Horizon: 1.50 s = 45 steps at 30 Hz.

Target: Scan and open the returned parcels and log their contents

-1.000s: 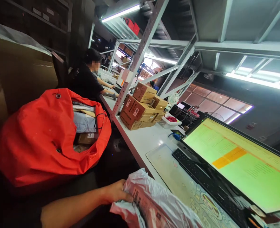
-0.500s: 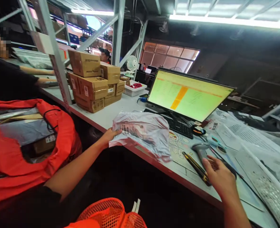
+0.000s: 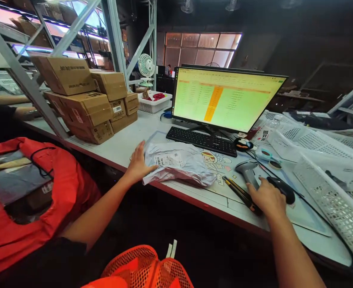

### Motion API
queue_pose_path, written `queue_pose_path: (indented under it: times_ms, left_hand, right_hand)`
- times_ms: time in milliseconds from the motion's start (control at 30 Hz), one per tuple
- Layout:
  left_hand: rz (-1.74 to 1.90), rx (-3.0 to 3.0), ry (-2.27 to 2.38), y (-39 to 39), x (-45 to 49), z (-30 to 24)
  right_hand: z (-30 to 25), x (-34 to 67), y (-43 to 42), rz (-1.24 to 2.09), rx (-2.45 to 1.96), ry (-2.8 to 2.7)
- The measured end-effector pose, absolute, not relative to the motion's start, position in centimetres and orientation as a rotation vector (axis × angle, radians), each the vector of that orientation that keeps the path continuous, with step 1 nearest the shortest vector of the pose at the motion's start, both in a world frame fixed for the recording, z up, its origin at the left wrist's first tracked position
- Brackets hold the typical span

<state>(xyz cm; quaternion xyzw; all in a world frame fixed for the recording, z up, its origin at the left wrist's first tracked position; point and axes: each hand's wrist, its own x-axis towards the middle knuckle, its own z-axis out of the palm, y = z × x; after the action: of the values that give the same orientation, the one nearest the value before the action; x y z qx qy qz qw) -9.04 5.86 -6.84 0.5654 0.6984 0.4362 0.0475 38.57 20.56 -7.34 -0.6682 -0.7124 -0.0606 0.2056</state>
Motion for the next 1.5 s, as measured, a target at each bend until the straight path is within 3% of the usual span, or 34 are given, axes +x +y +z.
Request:
queue_pose_path:
  times_ms: [100, 200, 333, 433, 733, 933, 1067, 1167, 1267, 1500]
  left_hand:
    - [1.018, 2.099, 2.203, 4.8, -8.1, -5.3]
    - [0.678, 2.276, 2.09, 4.7, -6.7, -5.1]
    - [0.526, 2.322, 2.133, 4.4, -4.6, -6.3]
    - [0.478, 2.301, 2.15, 4.0, -3.9, -7.6]
    - [0.646, 2.209, 2.0, 6.2, -6.9, -9.9]
    - [0.72, 2.19, 2.056, 7.0, -6.5, -10.2]
    - [0.707, 2.195, 2.078, 6.8, -6.3, -10.4]
    - [0.718, 2.197, 2.073, 6.7, -6.3, -10.3]
    - [0.729, 2.17, 2.092, 6.6, -6.2, -10.3]
    - [0.789, 2.108, 2.11, 6.4, -6.2, -10.5]
  right_hand:
    - [-4.8, 35.2, 19.5, -0.156, -1.87, -1.981]
    - [-2.5, 28.9, 16.9, -0.11, -1.375, -2.119]
    - [-1.6, 20.0, 13.6, 0.115, -0.787, -2.486]
    - [-2.9, 16.6, 12.9, 0.151, -0.689, -2.641]
    - [-9.5, 18.4, 12.5, 0.164, -1.117, -2.925]
    - [-8.3, 19.3, 12.6, 0.284, -1.052, -2.878]
    - [-5.1, 24.7, 16.3, 0.169, -1.178, -2.472]
    - [-3.8, 30.3, 20.0, -0.104, -1.664, -2.083]
    - [-4.7, 34.5, 22.8, -0.08, -2.076, -1.946]
    - [-7.2, 34.8, 24.8, 0.018, -2.13, -1.79]
